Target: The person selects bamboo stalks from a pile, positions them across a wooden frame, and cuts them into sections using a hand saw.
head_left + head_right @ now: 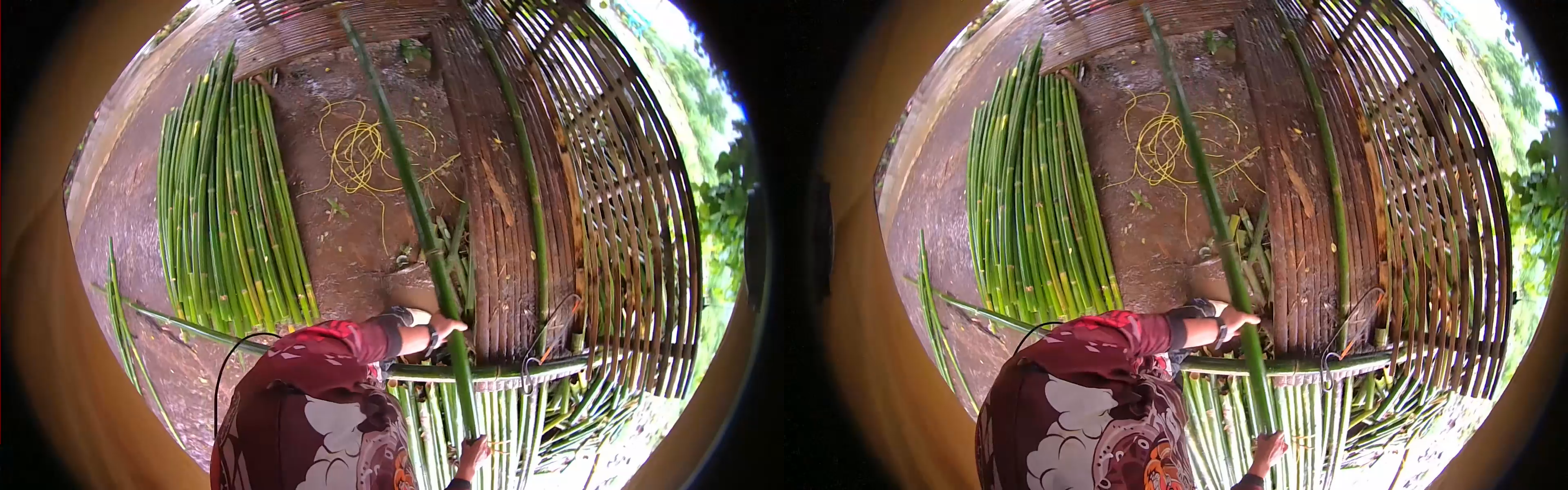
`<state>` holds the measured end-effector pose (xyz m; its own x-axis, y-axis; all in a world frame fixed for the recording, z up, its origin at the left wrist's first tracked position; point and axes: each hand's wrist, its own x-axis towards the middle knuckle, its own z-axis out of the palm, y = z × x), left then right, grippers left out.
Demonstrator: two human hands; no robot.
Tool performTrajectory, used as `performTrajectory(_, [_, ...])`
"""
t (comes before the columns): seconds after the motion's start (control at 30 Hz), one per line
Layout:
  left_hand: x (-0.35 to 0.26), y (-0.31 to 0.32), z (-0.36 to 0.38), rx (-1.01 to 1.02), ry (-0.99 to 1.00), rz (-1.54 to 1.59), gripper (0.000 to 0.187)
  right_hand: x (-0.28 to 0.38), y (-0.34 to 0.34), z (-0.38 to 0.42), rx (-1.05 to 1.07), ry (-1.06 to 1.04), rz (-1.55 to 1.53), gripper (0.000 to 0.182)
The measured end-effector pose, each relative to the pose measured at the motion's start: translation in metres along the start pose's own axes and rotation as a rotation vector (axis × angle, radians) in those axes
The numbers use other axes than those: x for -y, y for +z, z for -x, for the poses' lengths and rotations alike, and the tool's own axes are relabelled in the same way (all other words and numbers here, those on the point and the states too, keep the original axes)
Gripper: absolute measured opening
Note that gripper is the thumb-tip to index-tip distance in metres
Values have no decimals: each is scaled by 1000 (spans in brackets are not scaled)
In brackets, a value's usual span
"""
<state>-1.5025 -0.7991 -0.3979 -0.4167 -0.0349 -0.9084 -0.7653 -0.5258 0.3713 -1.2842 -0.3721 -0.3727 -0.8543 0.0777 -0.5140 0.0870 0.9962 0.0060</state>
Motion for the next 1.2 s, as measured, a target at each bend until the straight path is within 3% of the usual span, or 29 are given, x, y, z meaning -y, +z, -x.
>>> performTrajectory(0.03, [4, -11, 2, -142, -85, -23, 65, 2, -6, 1, 2, -66, -31, 47])
performTrajectory(0.13, [3, -77, -7, -97, -118, 176, 46, 22, -15, -17, -52, -251, -51, 52])
performTrajectory(0.2, [-29, -125, -5, -307, -29, 230, 45, 71, -25, -49, -59, -383, -114, 52])
performTrajectory(0.23, [-67, -147, 26, -200, 45, 333, 46, 105, -35, -65, -76, -450, -140, 53])
performTrajectory(0.27, [-81, -186, 6, -307, 207, 438, 47, 154, -51, -80, -95, -521, -168, 55])
performTrajectory(0.3, [-116, -224, 26, -106, 276, 464, 53, 216, -88, -84, -4, -514, -210, 46])
performTrajectory(0.33, [-143, -255, 50, -242, 541, 392, 58, 270, -106, -95, 52, -542, -165, 45])
performTrajectory(0.43, [-173, -298, 139, -362, 566, 386, 55, 447, -204, -45, 216, -682, -331, 52])
performTrajectory(0.47, [-161, -301, 147, -304, 570, 436, 50, 491, -153, -52, 102, -890, -536, 53])
performTrajectory(0.53, [-136, -329, 137, -222, 642, 516, 37, 558, -177, -9, 9, -1111, -716, 51])
performTrajectory(0.57, [-141, -357, 142, -325, 631, 461, 36, 562, -197, 3, 5, -1092, -730, 51])
performTrajectory(0.6, [-140, -390, 147, -422, 610, 405, 35, 558, -216, 18, 62, -1193, -738, 51])
performTrajectory(0.63, [-119, -455, 122, -699, 483, 76, 49, 556, -224, 27, 116, -1284, -753, 52])
performTrajectory(0.67, [-99, -511, 100, -952, 352, -274, 64, 544, -223, 20, 109, -1240, -771, 52])
performTrajectory(0.7, [-97, -514, 145, -970, 264, -602, 75, 520, -220, 2, 297, -1152, -616, 51])
performTrajectory(0.77, [-79, -548, 214, -726, 226, -362, 59, 436, -201, -42, 373, -996, -433, 46])
performTrajectory(0.8, [-74, -559, 249, -618, 187, -245, 51, 377, -157, -60, 162, -895, -379, 41])
performTrajectory(0.87, [-81, -605, 250, -612, 71, -271, 48, 251, -61, -71, -305, -596, -220, 35])
performTrajectory(0.93, [-93, -624, 218, -652, -56, -445, 44, 162, -50, -12, -161, -46, -160, 11])
performTrajectory(1.0, [-82, -630, 194, -642, -249, -805, 41, 86, 15, 57, -54, 161, -243, 15])
performTrajectory(1.03, [-79, -627, 178, -514, -386, -1250, 40, 63, 57, 94, -20, 307, -322, 17])
performTrajectory(1.07, [-81, -622, 161, -115, -479, -2134, 39, 50, 94, 127, 8, 440, -397, 20])
performTrajectory(1.1, [-81, -606, 141, 169, -446, -2564, 37, 49, 127, 157, 114, 508, -406, 22])
performTrajectory(1.13, [-82, -585, 116, 307, -364, -2758, 36, 48, 159, 186, 224, 572, -406, 24])
performTrajectory(1.17, [-83, -552, 89, 322, -243, -2807, 35, 61, 210, 197, 266, 622, -445, 25])
performTrajectory(1.2, [-71, -505, 32, 171, 21, -2379, 34, 72, 266, 208, 308, 674, -482, 27])
